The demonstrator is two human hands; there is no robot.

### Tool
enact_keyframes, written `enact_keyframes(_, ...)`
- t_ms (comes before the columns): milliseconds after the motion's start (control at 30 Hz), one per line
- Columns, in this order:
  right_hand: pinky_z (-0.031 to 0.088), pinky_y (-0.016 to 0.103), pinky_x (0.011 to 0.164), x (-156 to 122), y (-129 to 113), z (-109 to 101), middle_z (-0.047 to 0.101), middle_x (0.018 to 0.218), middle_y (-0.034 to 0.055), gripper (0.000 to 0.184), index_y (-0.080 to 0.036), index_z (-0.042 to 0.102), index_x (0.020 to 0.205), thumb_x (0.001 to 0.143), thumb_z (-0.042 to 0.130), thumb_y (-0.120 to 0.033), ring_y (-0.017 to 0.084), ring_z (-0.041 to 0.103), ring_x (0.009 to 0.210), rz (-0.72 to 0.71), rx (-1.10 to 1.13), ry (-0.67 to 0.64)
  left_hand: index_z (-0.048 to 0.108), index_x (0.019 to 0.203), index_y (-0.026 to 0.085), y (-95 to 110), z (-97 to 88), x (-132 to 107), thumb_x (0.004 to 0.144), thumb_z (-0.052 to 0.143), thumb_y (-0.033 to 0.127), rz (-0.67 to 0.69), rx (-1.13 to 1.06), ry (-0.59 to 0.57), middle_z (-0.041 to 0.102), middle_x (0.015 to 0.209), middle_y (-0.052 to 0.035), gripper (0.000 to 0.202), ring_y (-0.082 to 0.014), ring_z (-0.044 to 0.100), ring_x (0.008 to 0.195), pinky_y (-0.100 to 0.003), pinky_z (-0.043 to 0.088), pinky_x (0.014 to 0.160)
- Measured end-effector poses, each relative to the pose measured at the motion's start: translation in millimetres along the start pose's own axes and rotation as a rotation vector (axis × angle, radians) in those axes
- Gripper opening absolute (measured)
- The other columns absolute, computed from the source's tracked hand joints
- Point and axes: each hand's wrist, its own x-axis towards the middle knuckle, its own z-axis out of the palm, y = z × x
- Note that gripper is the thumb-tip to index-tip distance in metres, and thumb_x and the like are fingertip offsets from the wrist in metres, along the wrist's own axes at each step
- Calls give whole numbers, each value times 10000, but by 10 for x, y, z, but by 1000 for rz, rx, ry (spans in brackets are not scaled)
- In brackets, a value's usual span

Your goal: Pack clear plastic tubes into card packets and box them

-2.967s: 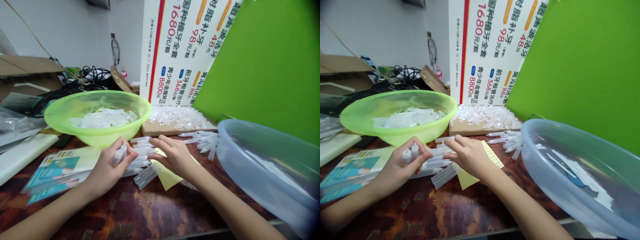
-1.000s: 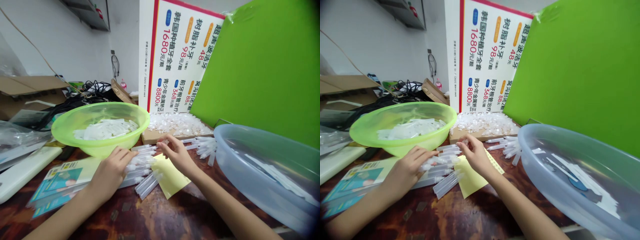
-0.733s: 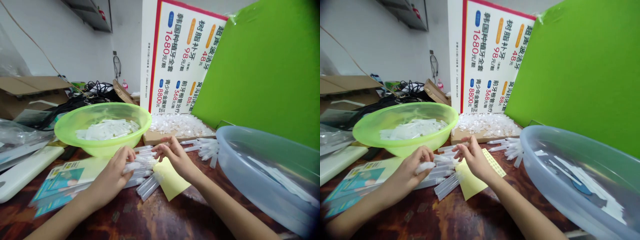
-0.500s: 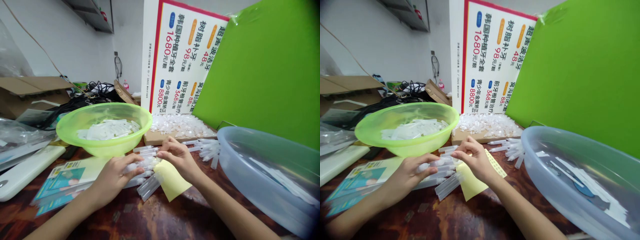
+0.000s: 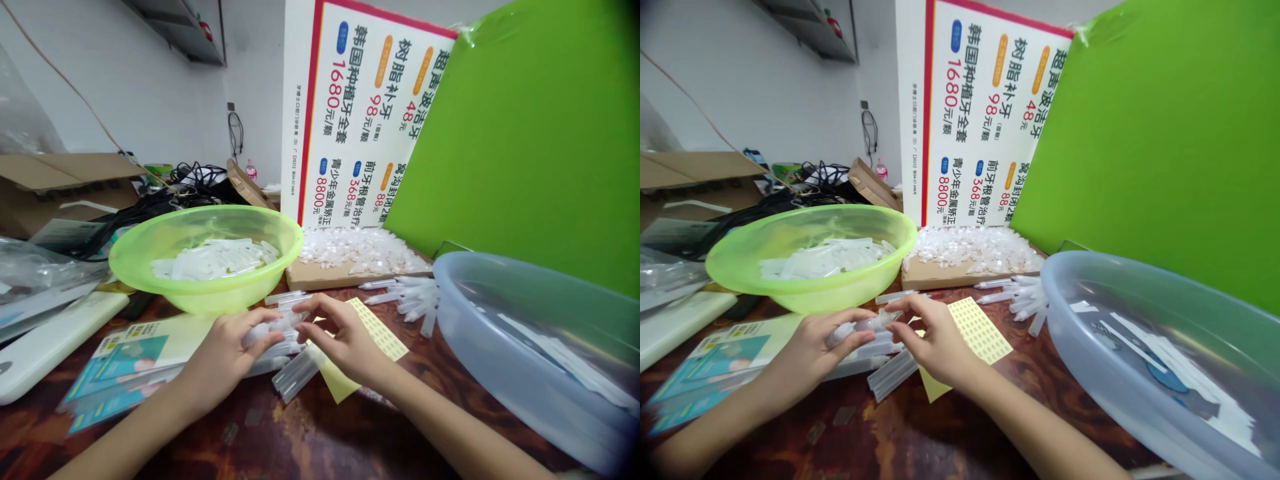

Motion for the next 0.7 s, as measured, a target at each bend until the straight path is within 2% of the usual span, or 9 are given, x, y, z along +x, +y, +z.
enact_keyframes(100,476,241,611,-7,22,6,625,795,19,99,-184,600,951,935,543,-263,134,601,671,-64,-180,-21,690,1050,242,-25,40,-24,930,564,412,86,51,10,762,1058,-8,243,-204,705,949,-271,499,854)
enact_keyframes(267,320,237,537,29,108,-17,480,547,-28,410,-185,490,629,1004,420,-334,112,445,521,8,-413,-127,666,1079,200,-64,110,-64,967,516,335,262,148,27,764,1048,-33,231,-189,725,918,-244,522,798)
enact_keyframes(300,313,234,532,36,102,-32,485,555,-30,395,-182,506,645,998,449,-351,112,447,522,16,-407,-158,662,1080,196,-67,112,-63,972,508,330,279,165,42,765,1041,-35,231,-189,728,909,-245,526,786)
enact_keyframes(367,346,226,552,44,63,-67,558,672,-21,226,-181,578,833,961,550,-366,120,498,582,22,-359,-205,659,1063,196,-66,101,-56,976,502,333,289,197,78,768,1025,-34,225,-189,733,881,-248,532,757)
enact_keyframes(433,400,227,609,42,15,-97,605,850,11,171,-189,545,1049,942,587,-315,135,547,686,-5,-306,-214,653,1055,202,-59,86,-51,974,512,334,291,220,102,769,1017,-29,210,-187,735,864,-249,536,743)
enact_keyframes(500,425,237,659,37,-10,-112,605,920,33,148,-190,506,1088,955,539,-244,142,564,743,-45,-275,-209,642,1067,202,-55,81,-55,970,523,323,313,238,115,767,1019,-30,196,-190,735,873,-253,541,747)
enact_keyframes(533,420,240,656,35,-11,-113,599,873,26,68,-190,514,1014,969,501,-238,142,558,724,-54,-282,-210,636,1079,199,-55,84,-61,968,527,312,329,245,118,766,1025,-33,192,-193,735,885,-257,544,753)
enact_keyframes(633,357,244,583,31,20,-100,502,628,-25,312,-200,471,747,1020,384,-322,125,485,569,-10,-348,-223,620,1110,185,-63,105,-85,963,511,248,376,274,126,762,1035,-47,193,-205,735,900,-277,553,766)
enact_keyframes(700,323,244,557,32,41,-88,475,596,-33,367,-203,449,703,1009,418,-404,121,459,542,16,-394,-224,618,1113,175,-72,113,-98,957,485,204,396,298,135,761,1025,-58,207,-214,736,889,-292,559,760)
